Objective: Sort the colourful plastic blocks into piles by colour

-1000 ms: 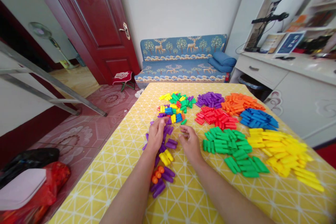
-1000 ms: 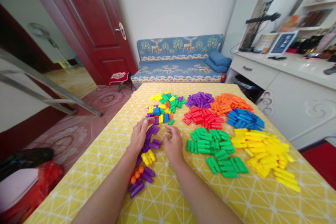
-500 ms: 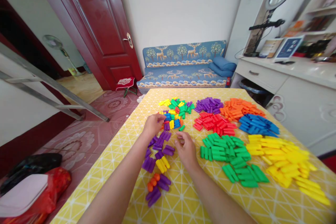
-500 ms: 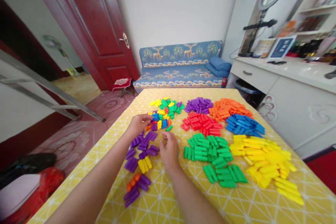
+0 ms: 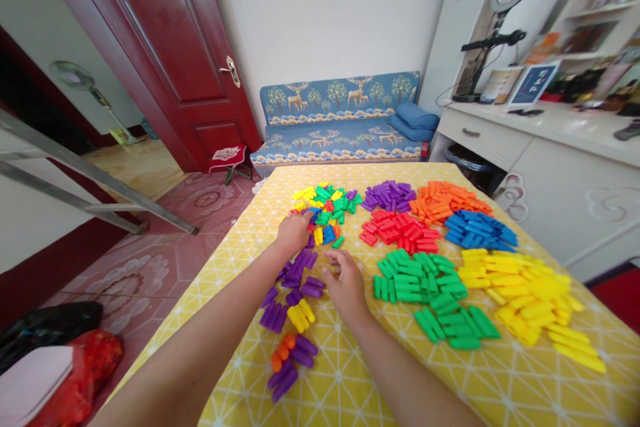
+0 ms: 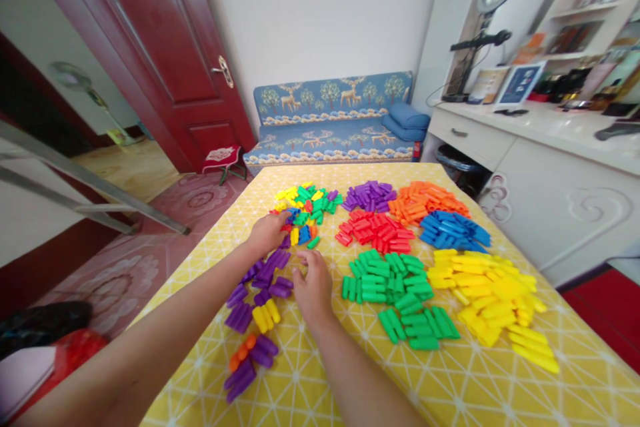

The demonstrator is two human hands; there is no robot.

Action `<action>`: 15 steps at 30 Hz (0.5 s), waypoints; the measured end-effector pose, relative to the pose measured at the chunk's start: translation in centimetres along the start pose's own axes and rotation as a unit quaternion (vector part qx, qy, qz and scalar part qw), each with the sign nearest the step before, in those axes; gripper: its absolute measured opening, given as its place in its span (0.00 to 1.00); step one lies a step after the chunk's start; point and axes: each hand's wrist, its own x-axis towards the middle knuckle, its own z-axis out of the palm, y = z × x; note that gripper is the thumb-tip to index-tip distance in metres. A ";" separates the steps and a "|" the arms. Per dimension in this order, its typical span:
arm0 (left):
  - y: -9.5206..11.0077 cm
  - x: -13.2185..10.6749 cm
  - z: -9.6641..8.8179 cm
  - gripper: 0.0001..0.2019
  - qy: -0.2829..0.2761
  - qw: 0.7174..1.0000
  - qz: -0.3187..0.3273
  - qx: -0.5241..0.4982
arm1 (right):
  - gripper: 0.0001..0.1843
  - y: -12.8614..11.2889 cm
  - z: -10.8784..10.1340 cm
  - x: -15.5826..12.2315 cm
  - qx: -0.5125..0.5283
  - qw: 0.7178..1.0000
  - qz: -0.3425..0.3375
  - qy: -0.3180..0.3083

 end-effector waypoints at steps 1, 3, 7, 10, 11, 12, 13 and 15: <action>0.2 -0.2 -0.1 0.21 -0.001 1.000 -0.008 0.008 | 0.16 -0.1 0.0 0.0 -0.002 1.000 -0.001 -0.002; 0.6 -0.4 -0.6 0.21 0.001 1.000 -0.015 0.021 | 0.16 -0.2 0.0 0.0 -0.007 1.000 -0.004 -0.005; 2.1 0.1 -1.5 0.14 0.042 0.996 -0.030 -0.070 | 0.16 -0.5 0.0 0.0 -0.019 1.000 -0.010 -0.004; 4.1 1.4 -1.6 0.09 0.013 0.932 -0.095 -0.350 | 0.16 -0.6 0.1 0.0 -0.024 1.000 -0.011 -0.006; 5.0 2.0 -1.4 0.09 -0.018 0.877 -0.125 -0.464 | 0.17 -0.6 0.1 0.0 -0.022 1.000 -0.010 -0.005; 5.9 2.7 -1.2 0.09 -0.036 0.848 -0.133 -0.512 | 0.17 -0.6 0.1 0.0 -0.020 1.000 -0.009 -0.005; 6.9 3.4 -1.0 0.08 -0.047 0.829 -0.135 -0.540 | 0.18 -0.6 0.1 0.0 -0.017 1.000 -0.009 -0.006; 9.0 4.9 -0.4 0.07 -0.066 0.795 -0.132 -0.589 | 0.18 -0.7 0.0 0.0 -0.014 1.000 -0.011 -0.007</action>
